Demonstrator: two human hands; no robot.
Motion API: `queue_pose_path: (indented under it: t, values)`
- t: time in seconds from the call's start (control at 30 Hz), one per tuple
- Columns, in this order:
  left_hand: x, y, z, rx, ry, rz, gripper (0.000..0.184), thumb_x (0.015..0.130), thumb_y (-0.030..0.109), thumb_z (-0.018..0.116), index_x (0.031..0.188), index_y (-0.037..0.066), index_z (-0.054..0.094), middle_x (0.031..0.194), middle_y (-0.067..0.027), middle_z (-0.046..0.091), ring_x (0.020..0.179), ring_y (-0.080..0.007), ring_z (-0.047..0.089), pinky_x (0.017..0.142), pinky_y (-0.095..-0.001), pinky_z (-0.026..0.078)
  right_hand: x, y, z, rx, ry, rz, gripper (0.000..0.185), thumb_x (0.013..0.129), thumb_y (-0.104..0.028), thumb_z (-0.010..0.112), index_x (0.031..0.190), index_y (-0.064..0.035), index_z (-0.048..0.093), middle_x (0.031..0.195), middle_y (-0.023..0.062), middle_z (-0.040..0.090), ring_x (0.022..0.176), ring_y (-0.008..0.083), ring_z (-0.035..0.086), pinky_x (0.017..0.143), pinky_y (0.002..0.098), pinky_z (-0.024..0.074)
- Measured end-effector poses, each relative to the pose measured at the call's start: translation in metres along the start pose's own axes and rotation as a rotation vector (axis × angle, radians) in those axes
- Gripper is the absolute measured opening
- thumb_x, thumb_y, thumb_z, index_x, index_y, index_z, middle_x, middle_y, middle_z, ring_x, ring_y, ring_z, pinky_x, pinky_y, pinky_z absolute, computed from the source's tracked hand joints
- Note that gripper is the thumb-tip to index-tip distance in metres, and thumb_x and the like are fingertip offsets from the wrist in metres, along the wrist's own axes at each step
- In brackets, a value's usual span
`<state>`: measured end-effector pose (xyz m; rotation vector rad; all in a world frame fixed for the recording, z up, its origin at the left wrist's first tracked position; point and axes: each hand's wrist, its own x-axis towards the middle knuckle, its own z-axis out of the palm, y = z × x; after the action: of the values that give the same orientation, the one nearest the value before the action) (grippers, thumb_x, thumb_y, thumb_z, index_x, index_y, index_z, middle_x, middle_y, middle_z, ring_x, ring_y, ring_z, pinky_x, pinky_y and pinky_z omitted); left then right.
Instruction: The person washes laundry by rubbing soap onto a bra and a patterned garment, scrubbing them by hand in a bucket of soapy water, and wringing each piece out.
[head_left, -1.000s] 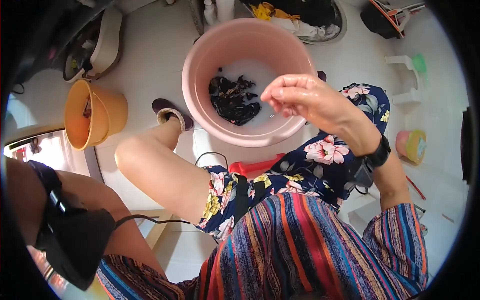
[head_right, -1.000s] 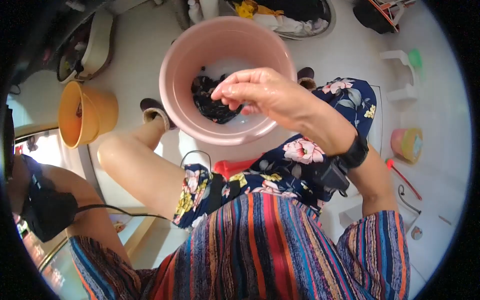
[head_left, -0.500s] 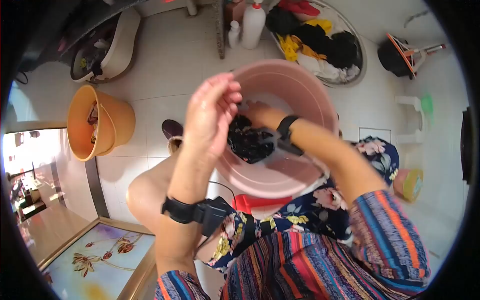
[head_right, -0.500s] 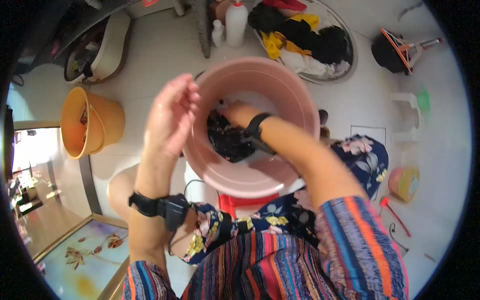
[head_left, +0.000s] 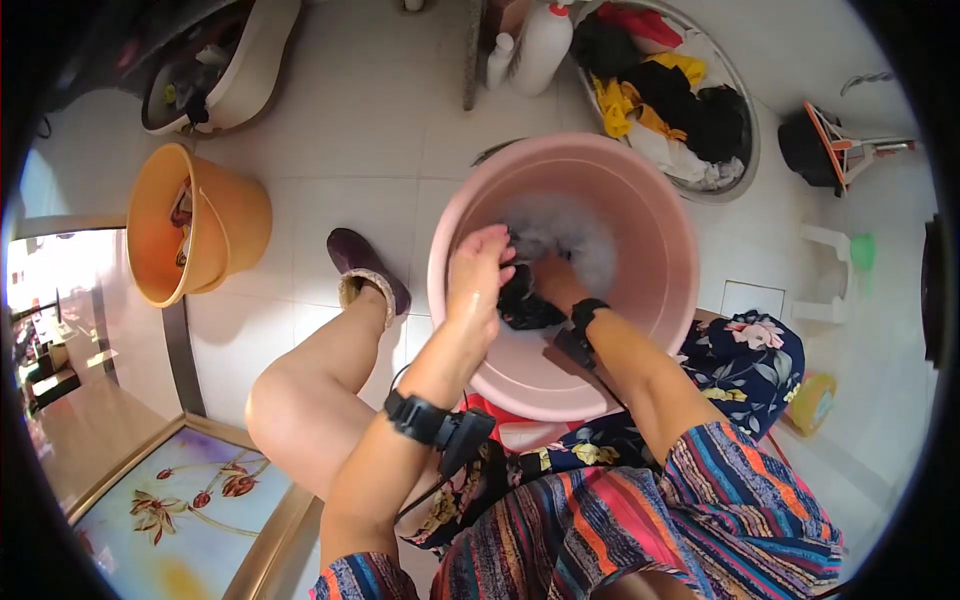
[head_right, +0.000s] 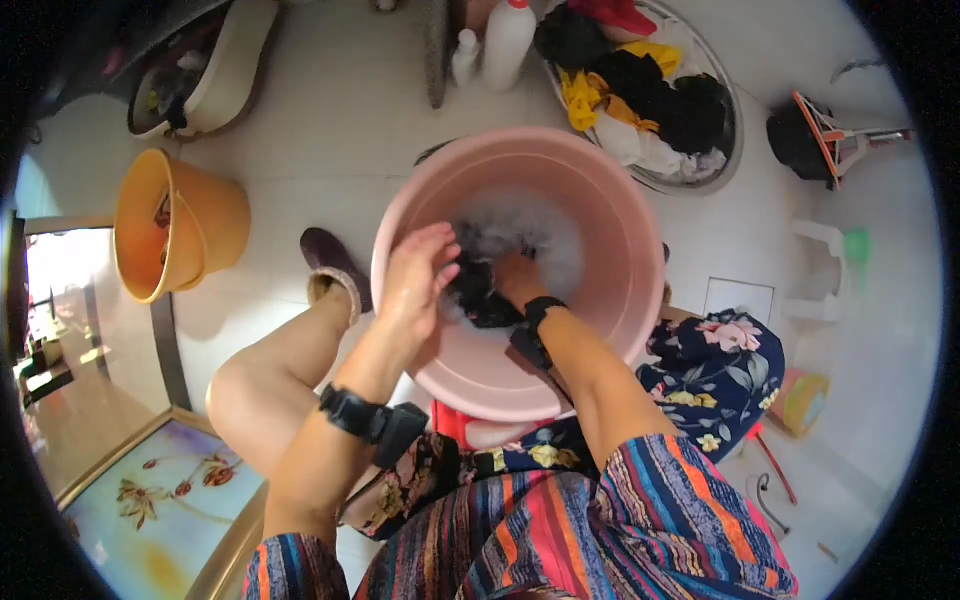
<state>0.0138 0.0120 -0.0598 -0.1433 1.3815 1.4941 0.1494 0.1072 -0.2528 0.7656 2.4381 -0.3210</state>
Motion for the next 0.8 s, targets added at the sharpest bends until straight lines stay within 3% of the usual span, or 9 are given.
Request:
queue_pose_path:
  t: [0.17,0.33,0.4,0.47,0.53,0.6,0.63,0.73,0.8]
  values:
    - [-0.006,-0.072,0.015,0.165,0.072,-0.500,0.055,0.087,0.044,0.046,0.129,0.011,0.035,0.130,-0.0108,0.035,0.114,-0.0279,0.035,0.092,-0.0435,0.035,-0.047,-0.014,-0.062,0.373,-0.165,-0.010,0.045,0.076,-0.010,0.055,0.119,-0.0209,0.052,0.113,0.0225,0.050,0.091,0.0384,0.057,0.078,0.0420,0.0482]
    - [-0.025,-0.089,0.023,0.007,0.046,-0.543,0.070,0.086,0.053,0.043,0.135,0.007,0.024,0.140,-0.0147,0.022,0.126,-0.0363,0.023,0.101,-0.0491,0.025,-0.062,-0.008,-0.054,0.181,0.426,0.333,0.029,0.075,-0.026,0.059,0.101,-0.0121,0.062,0.093,0.0233,0.061,0.084,0.0317,0.062,0.071,0.0433,0.0489]
    - [-0.011,-0.112,0.022,-0.159,0.123,-0.537,0.080,0.083,0.064,0.035,0.139,0.011,0.017,0.140,-0.0188,0.021,0.128,-0.0376,0.022,0.104,-0.0521,0.015,-0.065,-0.014,-0.064,0.406,0.235,0.236,0.023,0.075,-0.027,0.058,0.090,-0.0115,0.065,0.082,0.0217,0.062,0.080,0.0344,0.062,0.069,0.0439,0.0496]
    - [-0.005,-0.115,0.021,-0.124,0.086,-0.541,0.080,0.081,0.068,0.033,0.136,0.010,0.026,0.136,-0.0176,0.030,0.123,-0.0359,0.032,0.102,-0.0507,0.023,-0.089,-0.041,-0.099,0.685,0.189,0.384,0.024,0.077,-0.028,0.057,0.079,-0.0055,0.065,0.075,0.0196,0.063,0.072,0.0318,0.062,0.065,0.0403,0.0486]
    - [0.004,-0.113,0.017,-0.478,-0.144,-0.422,0.078,0.080,0.071,0.032,0.128,0.010,0.037,0.129,-0.0159,0.039,0.117,-0.0320,0.041,0.097,-0.0472,0.033,-0.105,-0.052,-0.104,1.139,0.150,0.405,0.037,0.078,-0.035,0.055,0.082,0.0011,0.065,0.082,0.0208,0.063,0.078,0.0344,0.062,0.071,0.0411,0.0460]
    - [0.029,-0.128,0.005,-0.554,-0.133,-0.479,0.081,0.079,0.074,0.024,0.110,0.004,0.051,0.103,-0.0166,0.056,0.097,-0.0299,0.054,0.085,-0.0431,0.043,-0.110,-0.066,-0.090,1.395,0.282,0.294,0.037,0.085,-0.033,0.054,0.074,0.0022,0.060,0.064,0.0034,0.057,0.061,0.0090,0.047,0.053,0.0318,0.0403]
    - [0.025,-0.120,-0.002,-0.552,-0.135,-0.484,0.081,0.079,0.074,0.024,0.110,0.004,0.051,0.103,-0.0166,0.056,0.097,-0.0299,0.054,0.085,-0.0431,0.043,-0.129,-0.078,-0.107,1.476,0.271,0.284,0.037,0.087,-0.029,0.051,0.070,0.0023,0.060,0.063,-0.0001,0.055,0.061,0.0074,0.045,0.052,0.0288,0.0378]
    - [0.013,-0.106,-0.012,-0.367,-0.095,-0.520,0.072,0.083,0.067,0.023,0.094,0.003,0.056,0.090,-0.0154,0.059,0.086,-0.0296,0.057,0.079,-0.0418,0.046,-0.153,-0.091,-0.127,1.434,0.426,0.097,0.042,0.086,-0.032,0.051,0.063,0.0026,0.058,0.056,0.0018,0.052,0.053,0.0078,0.040,0.047,0.0298,0.0359]
    - [0.026,-0.124,-0.021,-0.555,-0.557,-0.312,0.058,0.087,0.054,0.027,0.086,0.005,0.057,0.087,-0.0132,0.060,0.082,-0.0287,0.057,0.075,-0.0404,0.047,-0.147,-0.079,-0.142,1.052,0.543,-0.011,0.047,0.087,-0.035,0.047,0.063,0.0044,0.059,0.051,0.0122,0.053,0.046,0.0157,0.048,0.048,0.0364,0.0410]
